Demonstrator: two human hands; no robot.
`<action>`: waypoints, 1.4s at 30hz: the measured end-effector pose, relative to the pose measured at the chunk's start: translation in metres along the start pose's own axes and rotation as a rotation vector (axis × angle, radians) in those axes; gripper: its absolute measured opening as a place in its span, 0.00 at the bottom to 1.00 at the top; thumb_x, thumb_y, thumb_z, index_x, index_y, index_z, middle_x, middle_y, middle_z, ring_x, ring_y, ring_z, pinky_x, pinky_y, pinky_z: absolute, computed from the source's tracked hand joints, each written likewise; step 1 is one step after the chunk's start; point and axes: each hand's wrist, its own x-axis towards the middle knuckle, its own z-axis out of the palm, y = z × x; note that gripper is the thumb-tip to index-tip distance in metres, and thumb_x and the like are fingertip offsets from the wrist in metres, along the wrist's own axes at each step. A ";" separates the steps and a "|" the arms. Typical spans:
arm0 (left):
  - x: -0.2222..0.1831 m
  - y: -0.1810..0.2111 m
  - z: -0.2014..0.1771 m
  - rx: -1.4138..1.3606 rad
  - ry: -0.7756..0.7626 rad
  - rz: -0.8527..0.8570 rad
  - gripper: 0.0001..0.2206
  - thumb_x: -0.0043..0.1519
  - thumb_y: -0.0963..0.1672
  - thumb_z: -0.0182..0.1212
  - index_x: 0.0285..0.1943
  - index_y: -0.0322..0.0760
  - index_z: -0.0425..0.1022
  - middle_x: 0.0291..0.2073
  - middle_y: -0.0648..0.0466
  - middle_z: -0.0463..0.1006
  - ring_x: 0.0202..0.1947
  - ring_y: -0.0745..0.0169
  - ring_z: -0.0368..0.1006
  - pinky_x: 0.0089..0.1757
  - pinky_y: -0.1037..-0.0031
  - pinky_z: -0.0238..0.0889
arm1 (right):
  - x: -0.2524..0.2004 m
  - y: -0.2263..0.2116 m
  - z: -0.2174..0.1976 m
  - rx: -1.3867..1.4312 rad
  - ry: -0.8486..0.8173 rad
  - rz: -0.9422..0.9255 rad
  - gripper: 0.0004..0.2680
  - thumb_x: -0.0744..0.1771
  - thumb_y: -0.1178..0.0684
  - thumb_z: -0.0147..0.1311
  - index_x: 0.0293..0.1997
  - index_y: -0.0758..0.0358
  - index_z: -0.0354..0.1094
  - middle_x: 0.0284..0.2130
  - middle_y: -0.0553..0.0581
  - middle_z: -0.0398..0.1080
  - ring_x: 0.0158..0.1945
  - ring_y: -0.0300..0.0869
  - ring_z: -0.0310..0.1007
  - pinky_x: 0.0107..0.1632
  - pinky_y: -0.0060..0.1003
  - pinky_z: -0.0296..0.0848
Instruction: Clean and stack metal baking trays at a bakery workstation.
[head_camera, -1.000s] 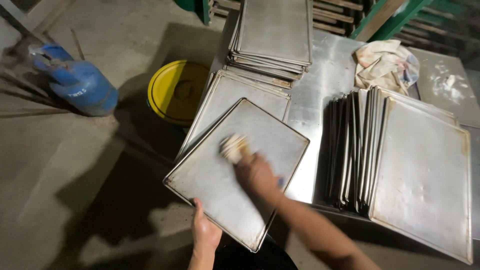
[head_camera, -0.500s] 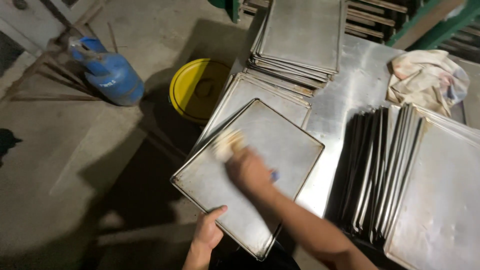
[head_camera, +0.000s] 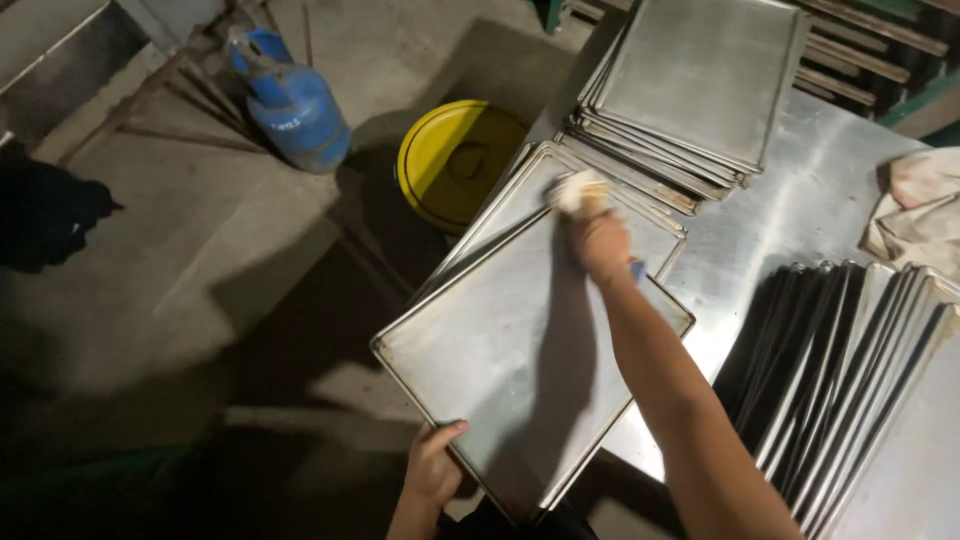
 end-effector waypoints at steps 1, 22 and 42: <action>0.000 0.003 -0.001 0.010 -0.013 0.062 0.12 0.59 0.37 0.66 0.51 0.22 0.77 0.46 0.40 0.79 0.51 0.42 0.73 0.51 0.56 0.65 | 0.015 -0.012 -0.056 0.083 0.075 0.151 0.15 0.66 0.46 0.47 0.57 0.52 0.70 0.40 0.74 0.71 0.38 0.66 0.72 0.40 0.57 0.72; -0.012 0.101 0.099 -0.275 -0.243 0.043 0.40 0.60 0.64 0.49 0.65 0.29 0.70 0.57 0.42 0.77 0.53 0.41 0.73 0.52 0.55 0.65 | -0.254 -0.263 -0.242 0.476 -0.193 -0.103 0.20 0.65 0.52 0.57 0.67 0.54 0.62 0.40 0.72 0.69 0.42 0.66 0.71 0.44 0.57 0.71; -0.027 0.102 0.048 -0.198 -0.107 0.133 0.22 0.53 0.39 0.58 0.60 0.34 0.72 0.54 0.50 0.77 0.55 0.48 0.72 0.56 0.57 0.62 | -0.083 0.020 -0.055 -0.104 -0.028 0.353 0.18 0.68 0.45 0.50 0.67 0.40 0.60 0.49 0.69 0.67 0.52 0.64 0.70 0.49 0.59 0.70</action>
